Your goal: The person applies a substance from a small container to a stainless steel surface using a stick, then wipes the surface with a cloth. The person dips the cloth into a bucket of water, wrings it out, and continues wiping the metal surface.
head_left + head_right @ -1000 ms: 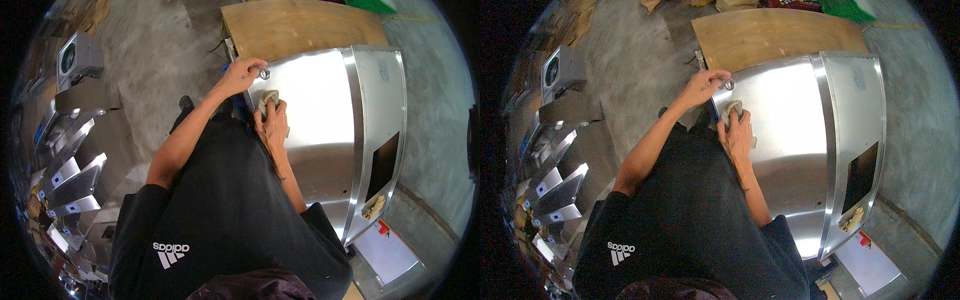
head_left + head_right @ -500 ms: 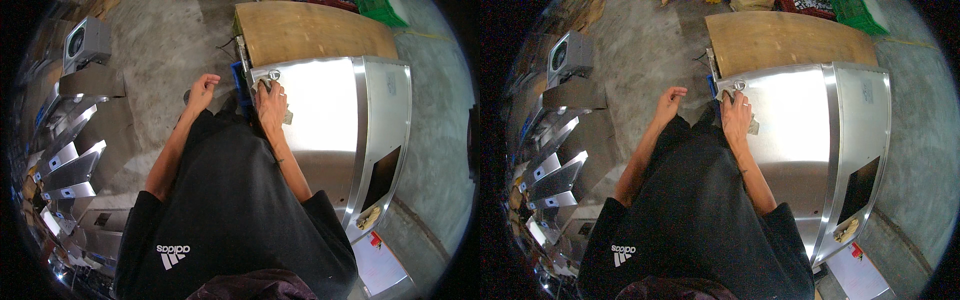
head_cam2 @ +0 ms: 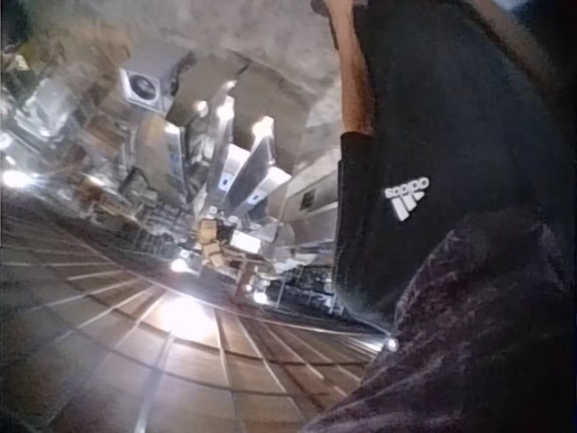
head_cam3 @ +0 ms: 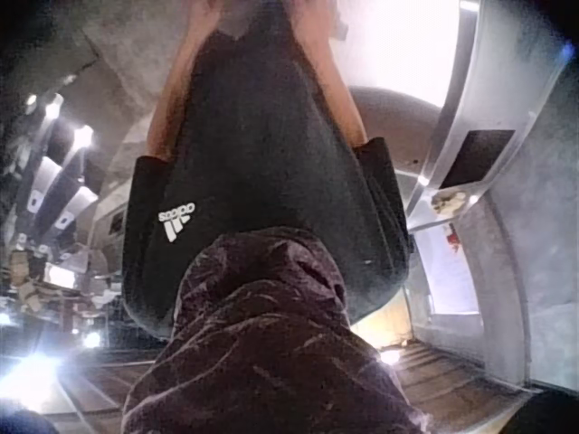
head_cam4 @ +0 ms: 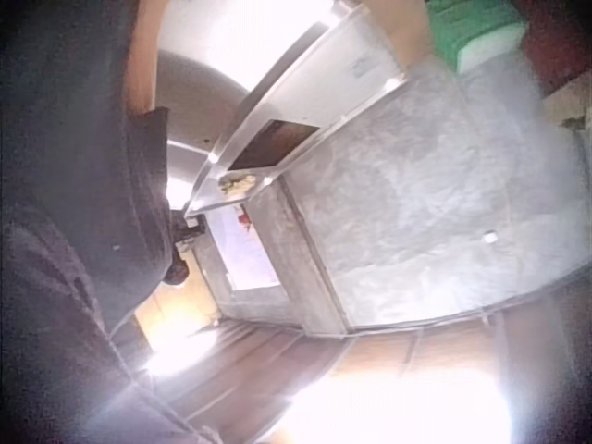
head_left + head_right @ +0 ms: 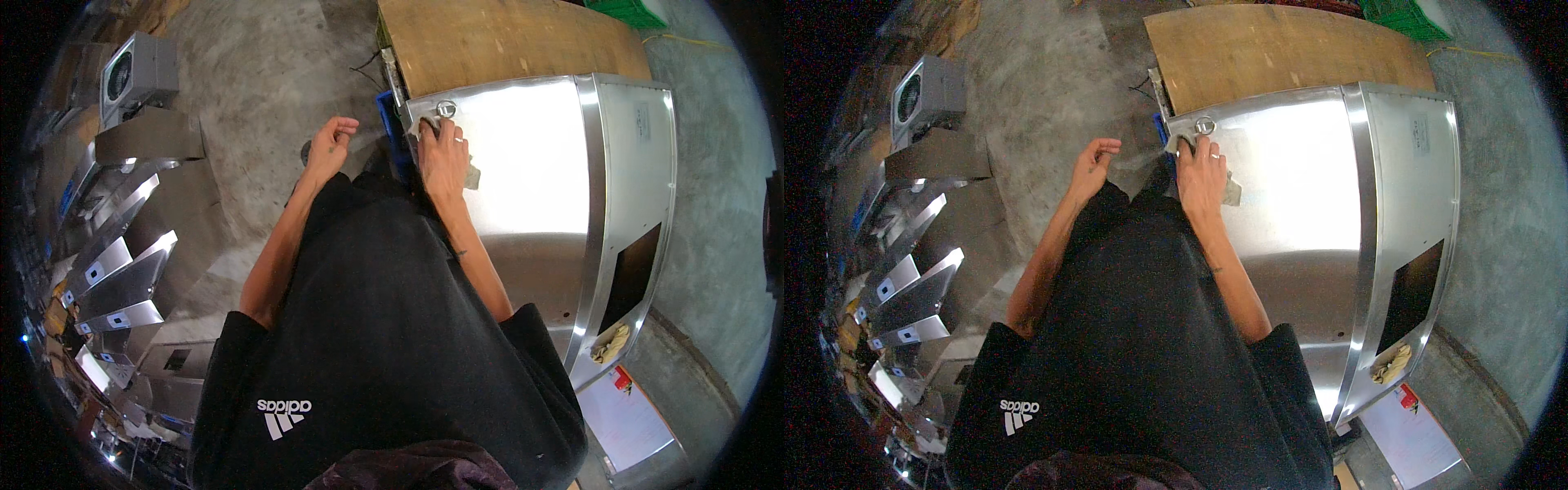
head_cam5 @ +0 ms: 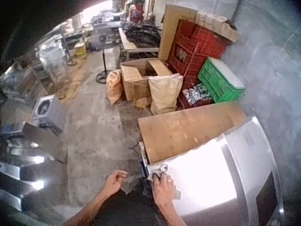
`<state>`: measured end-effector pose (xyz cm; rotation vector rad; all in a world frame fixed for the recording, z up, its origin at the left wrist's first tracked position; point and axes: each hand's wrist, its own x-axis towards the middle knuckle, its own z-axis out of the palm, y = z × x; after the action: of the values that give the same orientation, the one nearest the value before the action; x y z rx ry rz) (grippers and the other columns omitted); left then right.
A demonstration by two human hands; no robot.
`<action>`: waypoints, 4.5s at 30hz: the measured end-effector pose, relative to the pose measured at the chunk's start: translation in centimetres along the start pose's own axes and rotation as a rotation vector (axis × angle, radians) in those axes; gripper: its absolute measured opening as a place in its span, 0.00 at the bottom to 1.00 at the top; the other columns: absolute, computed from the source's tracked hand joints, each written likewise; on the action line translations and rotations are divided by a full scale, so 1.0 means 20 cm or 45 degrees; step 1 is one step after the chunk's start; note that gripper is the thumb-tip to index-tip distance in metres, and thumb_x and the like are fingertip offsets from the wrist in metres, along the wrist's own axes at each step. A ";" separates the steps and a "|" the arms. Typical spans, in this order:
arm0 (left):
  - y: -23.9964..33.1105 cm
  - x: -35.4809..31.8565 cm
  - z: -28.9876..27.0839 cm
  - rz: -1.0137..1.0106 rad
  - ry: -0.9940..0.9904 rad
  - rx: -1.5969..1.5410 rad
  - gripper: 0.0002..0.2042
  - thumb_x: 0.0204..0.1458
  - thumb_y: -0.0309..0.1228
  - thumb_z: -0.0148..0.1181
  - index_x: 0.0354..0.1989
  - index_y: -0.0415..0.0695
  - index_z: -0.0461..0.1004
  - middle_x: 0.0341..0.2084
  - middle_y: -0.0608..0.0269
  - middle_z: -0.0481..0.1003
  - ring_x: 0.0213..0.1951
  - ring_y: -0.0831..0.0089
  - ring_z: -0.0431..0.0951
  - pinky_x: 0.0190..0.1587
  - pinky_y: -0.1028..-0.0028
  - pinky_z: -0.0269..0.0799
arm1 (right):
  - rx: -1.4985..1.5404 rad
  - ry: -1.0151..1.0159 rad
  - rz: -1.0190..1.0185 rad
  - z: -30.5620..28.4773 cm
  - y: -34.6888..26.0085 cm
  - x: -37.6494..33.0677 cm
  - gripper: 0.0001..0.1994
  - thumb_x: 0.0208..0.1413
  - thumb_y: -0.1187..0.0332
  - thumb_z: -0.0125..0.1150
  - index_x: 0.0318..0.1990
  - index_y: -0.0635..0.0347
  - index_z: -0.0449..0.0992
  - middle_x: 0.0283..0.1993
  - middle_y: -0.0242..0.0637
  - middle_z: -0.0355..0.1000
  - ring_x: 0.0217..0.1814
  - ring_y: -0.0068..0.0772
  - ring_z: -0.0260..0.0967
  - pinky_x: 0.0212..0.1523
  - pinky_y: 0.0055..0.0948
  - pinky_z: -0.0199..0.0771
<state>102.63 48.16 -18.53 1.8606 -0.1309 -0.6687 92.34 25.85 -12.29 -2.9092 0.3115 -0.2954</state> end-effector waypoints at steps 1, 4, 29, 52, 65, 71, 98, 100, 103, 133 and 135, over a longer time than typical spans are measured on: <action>-0.01 0.00 0.00 0.044 0.004 0.012 0.20 0.59 0.15 0.47 0.57 0.41 0.76 0.50 0.60 0.80 0.50 0.75 0.76 0.54 0.72 0.69 | 0.001 -0.019 0.000 0.00 0.01 0.00 0.18 0.58 0.70 0.66 0.57 0.56 0.81 0.55 0.47 0.71 0.53 0.51 0.71 0.50 0.49 0.71; -0.04 0.00 -0.03 0.114 0.016 0.011 0.20 0.59 0.15 0.46 0.57 0.41 0.76 0.51 0.61 0.80 0.50 0.74 0.76 0.56 0.71 0.69 | 0.007 -0.032 0.007 -0.02 0.00 0.01 0.17 0.59 0.70 0.65 0.56 0.59 0.81 0.54 0.48 0.71 0.52 0.52 0.71 0.50 0.49 0.71; 0.98 -0.23 -0.05 0.611 -0.723 0.351 0.11 0.62 0.32 0.71 0.44 0.42 0.75 0.42 0.70 0.76 0.45 0.80 0.74 0.49 0.76 0.69 | 1.922 -0.131 0.562 -0.65 -0.07 -0.08 0.13 0.66 0.62 0.70 0.45 0.58 0.73 0.42 0.26 0.74 0.46 0.20 0.70 0.52 0.25 0.71; 1.32 0.36 0.60 0.460 -1.245 -0.333 0.10 0.71 0.32 0.57 0.52 0.38 0.74 0.42 0.63 0.74 0.43 0.76 0.76 0.45 0.75 0.74 | 1.322 0.979 1.055 -0.84 0.08 0.24 0.21 0.66 0.63 0.69 0.61 0.65 0.74 0.62 0.36 0.70 0.62 0.27 0.69 0.58 0.27 0.74; 1.14 0.95 0.41 0.383 -1.585 0.164 0.14 0.73 0.34 0.53 0.60 0.41 0.74 0.47 0.63 0.80 0.48 0.75 0.79 0.53 0.71 0.75 | 0.086 0.677 1.225 -0.83 0.63 0.58 0.14 0.69 0.66 0.60 0.57 0.63 0.76 0.52 0.58 0.71 0.50 0.57 0.76 0.48 0.47 0.79; 0.99 1.30 0.27 0.449 -1.378 0.228 0.13 0.73 0.30 0.51 0.59 0.40 0.73 0.48 0.62 0.79 0.49 0.76 0.79 0.54 0.72 0.75 | -0.123 0.583 1.174 -0.75 0.66 0.66 0.14 0.67 0.67 0.61 0.58 0.57 0.79 0.56 0.58 0.69 0.41 0.54 0.80 0.42 0.47 0.81; 1.17 1.41 0.31 0.738 -1.099 0.672 0.11 0.71 0.29 0.51 0.55 0.40 0.75 0.39 0.49 0.77 0.33 0.61 0.77 0.40 0.65 0.73 | -0.064 0.768 1.398 -0.82 0.60 0.60 0.12 0.67 0.68 0.60 0.54 0.63 0.79 0.48 0.50 0.72 0.42 0.46 0.75 0.41 0.42 0.79; 1.17 1.44 0.33 0.791 -1.081 0.681 0.11 0.70 0.28 0.51 0.54 0.40 0.75 0.40 0.48 0.77 0.33 0.58 0.77 0.40 0.63 0.74 | -0.041 0.759 1.396 -0.83 0.60 0.62 0.13 0.67 0.68 0.60 0.54 0.63 0.79 0.49 0.50 0.72 0.43 0.47 0.76 0.42 0.42 0.79; 1.14 1.48 0.38 0.882 -1.066 0.702 0.10 0.69 0.28 0.51 0.54 0.40 0.75 0.41 0.48 0.78 0.34 0.55 0.79 0.41 0.61 0.75 | -0.080 0.719 1.280 -0.84 0.65 0.63 0.14 0.67 0.67 0.61 0.56 0.62 0.78 0.53 0.53 0.71 0.41 0.50 0.80 0.39 0.44 0.82; 0.88 1.90 0.79 0.835 -0.487 1.707 0.63 0.33 0.51 0.85 0.75 0.37 0.50 0.68 0.28 0.55 0.67 0.33 0.59 0.69 0.47 0.59 | 0.052 -0.005 0.472 -1.25 1.36 0.49 0.16 0.56 0.73 0.66 0.53 0.53 0.80 0.50 0.36 0.76 0.55 0.40 0.72 0.56 0.43 0.73; 0.90 1.88 0.79 0.818 -0.467 1.695 0.62 0.32 0.50 0.85 0.74 0.37 0.51 0.67 0.28 0.56 0.67 0.33 0.60 0.68 0.46 0.60 | 0.031 -0.028 0.397 -1.22 1.37 0.51 0.17 0.56 0.73 0.68 0.54 0.53 0.80 0.52 0.35 0.75 0.56 0.39 0.72 0.57 0.43 0.73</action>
<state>130.06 13.16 -20.63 2.6331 -1.6688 -0.4479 91.70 -7.07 7.00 -2.7807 0.7407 -0.2143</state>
